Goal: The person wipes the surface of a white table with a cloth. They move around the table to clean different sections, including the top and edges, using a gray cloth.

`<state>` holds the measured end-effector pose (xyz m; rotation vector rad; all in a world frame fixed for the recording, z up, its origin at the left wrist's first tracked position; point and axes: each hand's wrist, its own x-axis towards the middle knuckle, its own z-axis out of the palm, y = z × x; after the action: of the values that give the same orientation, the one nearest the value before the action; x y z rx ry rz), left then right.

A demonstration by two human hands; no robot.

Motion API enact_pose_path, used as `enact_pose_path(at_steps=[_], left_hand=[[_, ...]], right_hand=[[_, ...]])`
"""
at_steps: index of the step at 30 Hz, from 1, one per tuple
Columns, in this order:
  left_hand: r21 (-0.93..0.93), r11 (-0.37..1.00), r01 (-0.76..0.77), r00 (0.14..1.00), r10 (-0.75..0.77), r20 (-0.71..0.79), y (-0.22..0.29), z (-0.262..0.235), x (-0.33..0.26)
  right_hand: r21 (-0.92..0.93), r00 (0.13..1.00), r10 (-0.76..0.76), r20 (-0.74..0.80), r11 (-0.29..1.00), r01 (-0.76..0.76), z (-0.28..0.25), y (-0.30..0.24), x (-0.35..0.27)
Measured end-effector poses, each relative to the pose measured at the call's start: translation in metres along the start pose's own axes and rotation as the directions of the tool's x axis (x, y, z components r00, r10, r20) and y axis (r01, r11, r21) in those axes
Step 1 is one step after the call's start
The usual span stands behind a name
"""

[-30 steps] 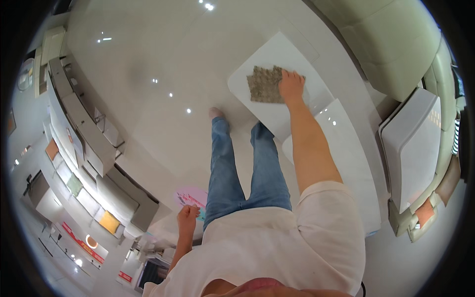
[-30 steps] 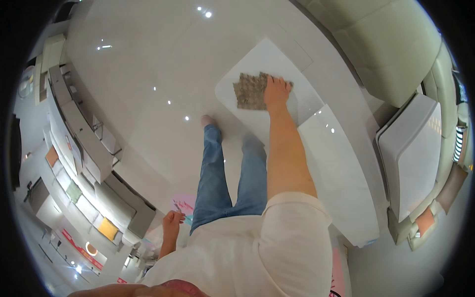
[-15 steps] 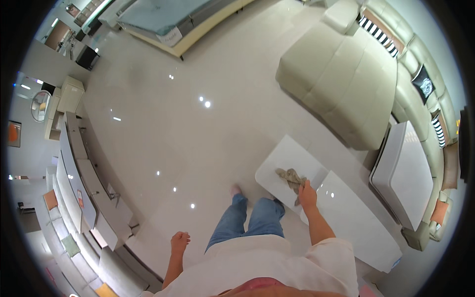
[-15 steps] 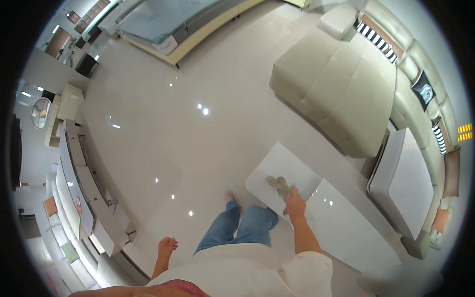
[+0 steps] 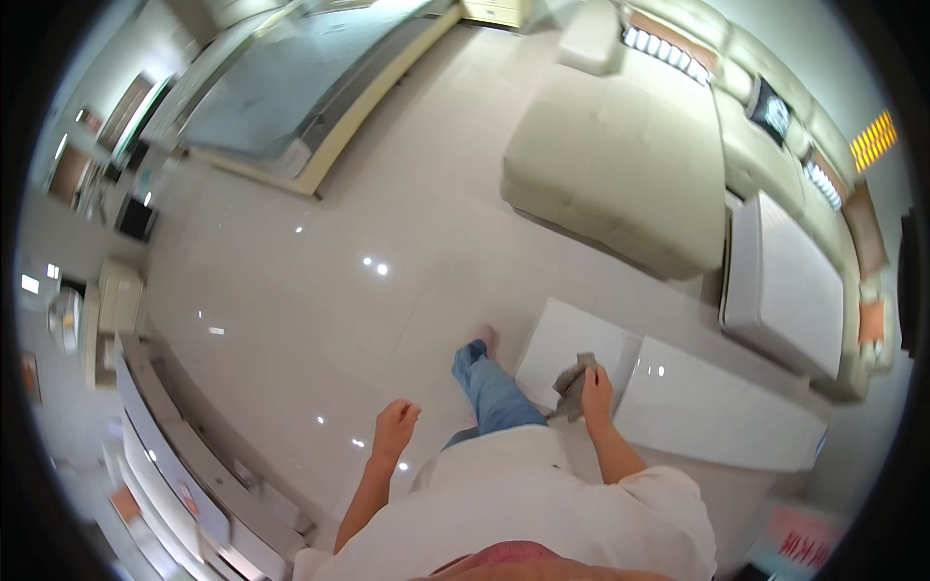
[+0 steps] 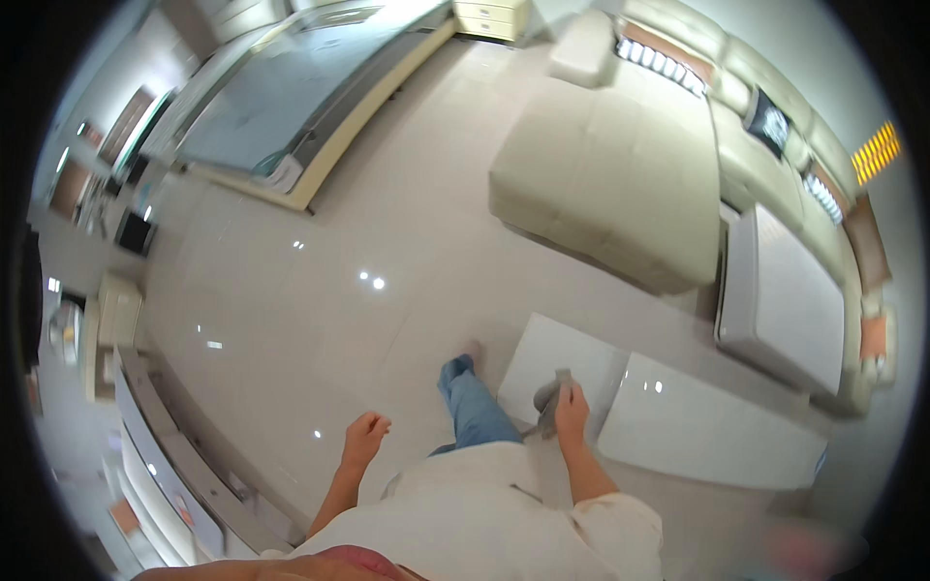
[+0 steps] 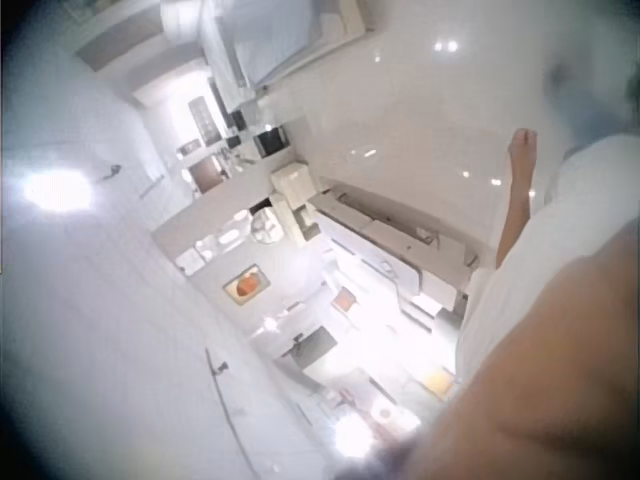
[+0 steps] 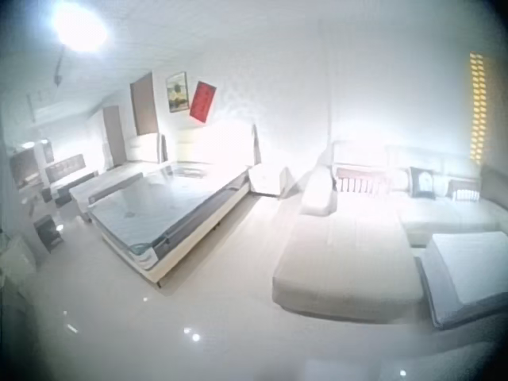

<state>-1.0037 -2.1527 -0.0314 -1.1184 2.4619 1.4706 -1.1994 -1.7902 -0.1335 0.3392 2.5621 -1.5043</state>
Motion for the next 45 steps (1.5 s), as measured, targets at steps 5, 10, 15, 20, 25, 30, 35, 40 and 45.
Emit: enact_pose_path(at_steps=[5,10,15,20,25,30,35,40,45], left_hand=[[0.182,0.934,-0.309,0.938,0.267,0.22,0.098,0.004,0.1],[0.159,0.87,-0.467,0.818,0.357,0.451,0.177,0.007,0.183],[0.148,0.793,-0.591,0.732,0.451,0.511,0.243,0.027,0.266],[0.106,0.456,-0.883,0.443,0.741,0.505,0.349,0.072,0.306],[-0.206,0.305,-0.93,0.053,0.666,0.744,0.388,0.115,0.4],[-0.172,0.895,-0.412,0.167,0.26,0.951,0.452,0.146,0.438],[-0.095,0.944,-0.316,-0.029,0.091,0.995,0.513,0.162,0.49],[-0.052,0.91,-0.412,-0.107,0.009,0.994,0.566,0.188,0.511],[-0.133,0.914,-0.383,-0.22,0.049,0.974,0.588,0.216,0.498]], right_hand=[[0.131,0.998,0.063,0.003,0.989,-0.063,0.05,-0.038,0.069],[0.232,0.989,0.022,0.149,0.971,-0.056,0.064,-0.127,0.123],[0.481,0.949,-0.005,0.315,0.863,-0.155,0.051,-0.251,0.153],[0.589,0.931,-0.137,0.337,0.802,-0.095,0.035,-0.312,0.174],[0.633,0.955,-0.127,0.267,0.77,-0.075,0.022,-0.346,0.19],[0.732,0.999,0.045,-0.001,0.681,-0.03,0.017,-0.352,0.209],[0.858,0.951,0.286,-0.118,0.511,-0.047,0.029,-0.367,0.227],[0.889,0.911,0.383,-0.153,0.457,-0.042,0.05,-0.379,0.249],[0.914,0.84,0.498,-0.215,0.406,-0.007,0.054,-0.39,0.252]])
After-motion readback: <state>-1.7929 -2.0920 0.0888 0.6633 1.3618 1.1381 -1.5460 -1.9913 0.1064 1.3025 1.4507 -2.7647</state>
